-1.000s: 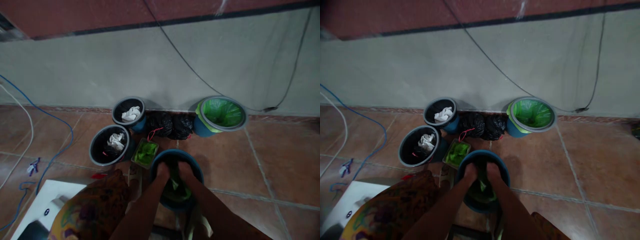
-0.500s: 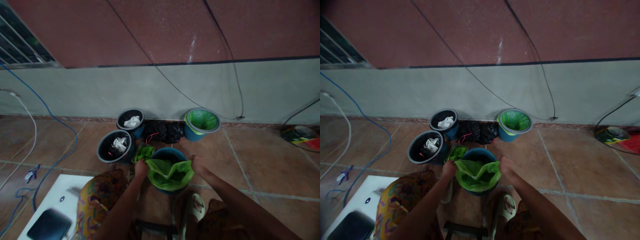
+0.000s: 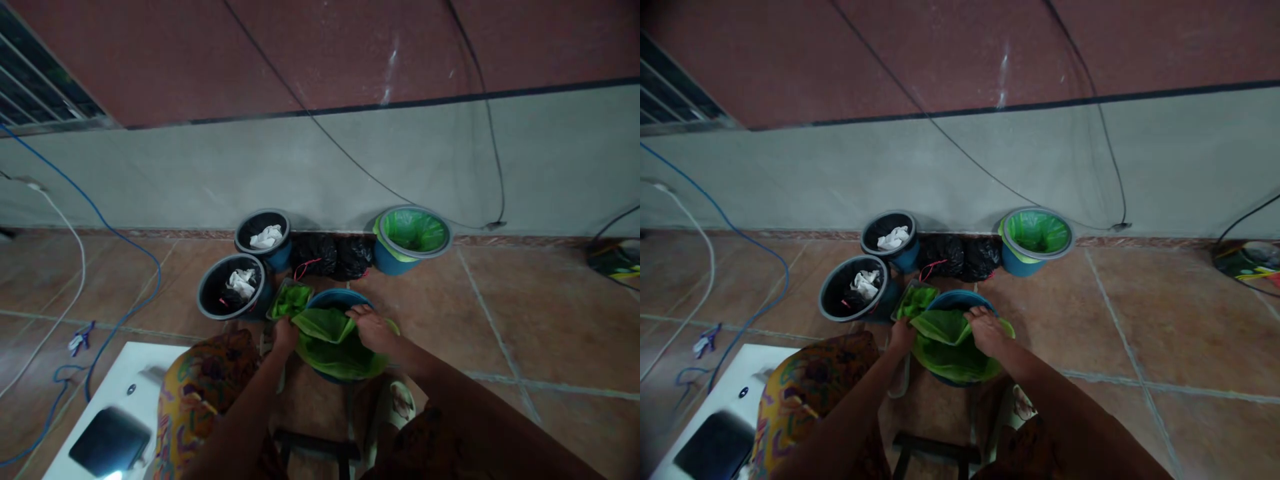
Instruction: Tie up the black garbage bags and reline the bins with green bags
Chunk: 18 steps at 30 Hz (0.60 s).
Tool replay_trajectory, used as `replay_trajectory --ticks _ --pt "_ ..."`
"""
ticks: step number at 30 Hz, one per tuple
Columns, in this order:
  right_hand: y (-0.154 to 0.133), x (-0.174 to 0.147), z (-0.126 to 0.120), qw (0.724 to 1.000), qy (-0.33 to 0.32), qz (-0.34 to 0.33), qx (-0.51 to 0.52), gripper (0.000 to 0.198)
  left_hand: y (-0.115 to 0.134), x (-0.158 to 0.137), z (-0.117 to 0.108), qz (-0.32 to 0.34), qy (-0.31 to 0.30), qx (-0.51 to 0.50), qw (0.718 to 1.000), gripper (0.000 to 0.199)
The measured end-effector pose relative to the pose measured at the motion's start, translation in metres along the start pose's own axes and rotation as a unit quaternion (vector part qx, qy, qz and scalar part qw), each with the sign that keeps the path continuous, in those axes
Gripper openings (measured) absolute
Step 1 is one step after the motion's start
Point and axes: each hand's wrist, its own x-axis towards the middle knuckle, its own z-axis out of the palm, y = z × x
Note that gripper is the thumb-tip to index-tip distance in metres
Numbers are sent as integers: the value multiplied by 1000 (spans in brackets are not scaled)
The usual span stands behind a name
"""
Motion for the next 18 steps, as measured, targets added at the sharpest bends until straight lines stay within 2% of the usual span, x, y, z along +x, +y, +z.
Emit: replay_trajectory --ticks 4,8,12,15,18 --pt "-5 16 18 995 -77 -53 -19 52 -4 1 4 -6 -6 -2 1000 29" --pt "-3 28 13 992 -104 -56 -33 30 -7 3 6 -19 -3 -17 1000 30" --pt "7 41 -1 996 -81 -25 9 25 -15 6 4 0 -10 6 1000 29" --pt "21 49 -5 994 -27 47 91 27 -26 5 -1 32 -12 22 999 27" --pt "34 52 -3 982 37 118 141 30 -31 0 -11 31 -46 47 997 24"
